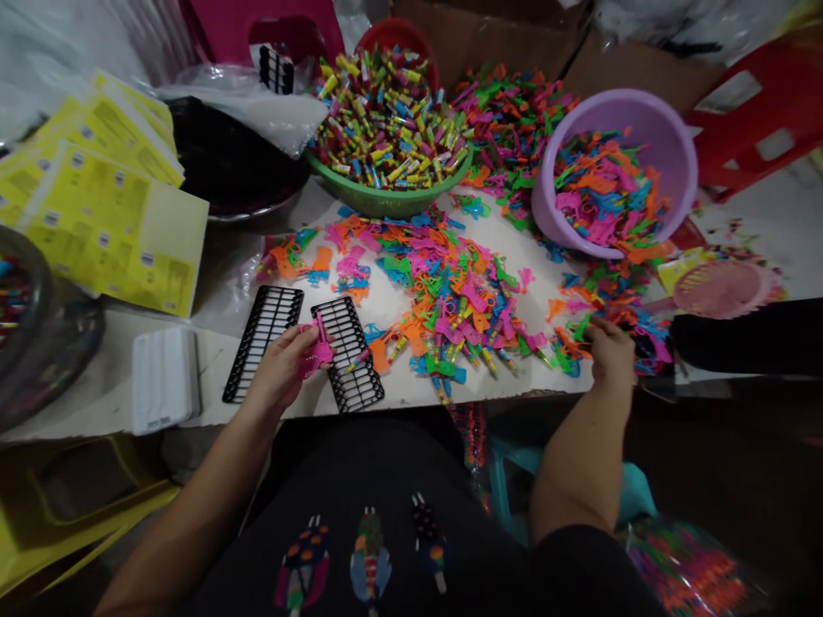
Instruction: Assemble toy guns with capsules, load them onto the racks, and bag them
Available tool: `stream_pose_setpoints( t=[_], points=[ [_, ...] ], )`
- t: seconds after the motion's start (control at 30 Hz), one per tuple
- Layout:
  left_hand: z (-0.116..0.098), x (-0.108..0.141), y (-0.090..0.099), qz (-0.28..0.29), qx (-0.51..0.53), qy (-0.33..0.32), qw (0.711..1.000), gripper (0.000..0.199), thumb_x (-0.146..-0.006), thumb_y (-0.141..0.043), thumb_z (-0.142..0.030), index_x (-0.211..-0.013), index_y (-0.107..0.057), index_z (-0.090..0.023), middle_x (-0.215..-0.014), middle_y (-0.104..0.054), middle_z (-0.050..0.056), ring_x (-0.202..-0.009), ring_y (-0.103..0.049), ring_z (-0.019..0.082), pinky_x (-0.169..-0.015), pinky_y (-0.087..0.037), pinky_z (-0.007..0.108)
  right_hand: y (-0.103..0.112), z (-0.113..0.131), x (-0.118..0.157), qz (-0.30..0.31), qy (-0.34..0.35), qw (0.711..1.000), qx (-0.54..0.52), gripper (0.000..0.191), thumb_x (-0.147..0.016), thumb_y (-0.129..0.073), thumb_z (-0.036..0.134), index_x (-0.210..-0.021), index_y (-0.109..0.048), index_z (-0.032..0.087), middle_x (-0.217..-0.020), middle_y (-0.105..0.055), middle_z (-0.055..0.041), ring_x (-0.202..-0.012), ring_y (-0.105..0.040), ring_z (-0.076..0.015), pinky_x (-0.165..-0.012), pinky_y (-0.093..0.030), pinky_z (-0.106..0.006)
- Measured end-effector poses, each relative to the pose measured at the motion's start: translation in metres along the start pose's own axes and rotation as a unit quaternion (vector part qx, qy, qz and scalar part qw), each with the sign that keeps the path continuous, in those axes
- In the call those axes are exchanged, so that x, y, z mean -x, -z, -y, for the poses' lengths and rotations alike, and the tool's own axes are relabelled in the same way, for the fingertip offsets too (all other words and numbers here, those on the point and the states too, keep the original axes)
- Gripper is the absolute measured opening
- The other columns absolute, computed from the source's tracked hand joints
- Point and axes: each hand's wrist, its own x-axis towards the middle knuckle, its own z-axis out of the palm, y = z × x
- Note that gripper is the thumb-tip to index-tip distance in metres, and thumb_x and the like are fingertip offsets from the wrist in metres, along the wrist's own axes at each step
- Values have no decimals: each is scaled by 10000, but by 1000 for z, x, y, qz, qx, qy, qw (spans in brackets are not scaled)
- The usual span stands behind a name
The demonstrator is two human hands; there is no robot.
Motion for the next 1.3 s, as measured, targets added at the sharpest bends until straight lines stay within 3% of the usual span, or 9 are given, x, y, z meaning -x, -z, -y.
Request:
stream_pose_setpoints(
  t=[0.17, 0.3, 0.4, 0.53, 0.67, 0.9, 1.0, 1.13, 1.3],
  points=[
    [0, 2, -1, 6, 11, 13, 1000, 209, -602, -655, -276, -729, -569, -134, -662, -611, 20, -570, -592, 131, -388, -454, 174, -5, 12, 4, -19, -153, 963, -221, 65, -641, -516, 78, -649, -544, 136, -527, -504, 43, -447, -439, -63, -426, -353, -213],
    [4, 6, -11, 10, 4, 1, 1000, 221, -634, -638, -315, -755, -581, -139, -712, -611, 19, -575, -569, 107, -434, -482, 183, -14, 27, 28, 54, -186, 927, -321, 60, -692, -553, 206, -669, -538, 153, -489, -485, 59, -412, -437, -54, -405, -342, -194],
    [14, 12, -26, 53, -13, 26, 998, 262, -622, -656, -332, -776, -556, -145, -713, -591, -1, -578, -565, 105, -456, -496, 204, -36, 41, 80, 151, -122, 918, -346, 180, -589, -675, 275, -640, -538, 170, -506, -507, 68, -430, -450, -50, -412, -348, -183],
    [27, 21, -44, 135, -37, 25, 990, 268, -644, -648, -347, -800, -540, -158, -682, -545, -30, -597, -546, 98, -519, -527, 247, -78, 65, 173, 418, -45, 860, -289, 209, -571, -712, 326, -706, -629, 190, -570, -561, 57, -490, -467, -47, -478, -375, -182],
    [26, 30, -49, 157, -57, -12, 986, 255, -708, -585, -375, -840, -560, -158, -701, -518, -23, -605, -506, 83, -562, -536, 260, -108, 78, 231, 492, -34, 820, -290, 176, -569, -721, 307, -709, -659, 221, -659, -606, 49, -580, -509, -58, -564, -405, -194],
    [21, 36, -40, 161, -67, -24, 984, 275, -740, -536, -396, -868, -553, -152, -742, -509, -4, -610, -501, 86, -541, -528, 245, -119, 82, 246, 495, -128, 794, -329, 222, -488, -773, 311, -653, -652, 226, -609, -594, 58, -562, -507, -58, -572, -418, -194],
    [23, 36, -39, 172, -93, -31, 980, 268, -751, -519, -387, -873, -550, -150, -730, -511, -7, -587, -513, 84, -516, -518, 235, -119, 85, 248, 516, -170, 764, -348, 243, -472, -782, 326, -648, -644, 231, -591, -585, 64, -548, -510, -59, -572, -434, -200],
    [23, 40, -41, 144, -194, -107, 964, 242, -784, -471, -350, -908, -559, -161, -684, -532, -12, -542, -521, 81, -471, -473, 193, -121, 80, 248, 548, -210, 726, -359, 260, -471, -788, 319, -659, -629, 235, -591, -588, 73, -531, -520, -62, -557, -449, -205],
    [16, 48, -47, 106, -336, -230, 907, 192, -805, -432, -240, -879, -585, -151, -674, -577, 0, -563, -514, 79, -527, -421, 176, -123, 73, 248, 570, -228, 700, -364, 286, -482, -783, 337, -663, -590, 228, -602, -600, 75, -517, -533, -60, -524, -454, -188]
  ],
)
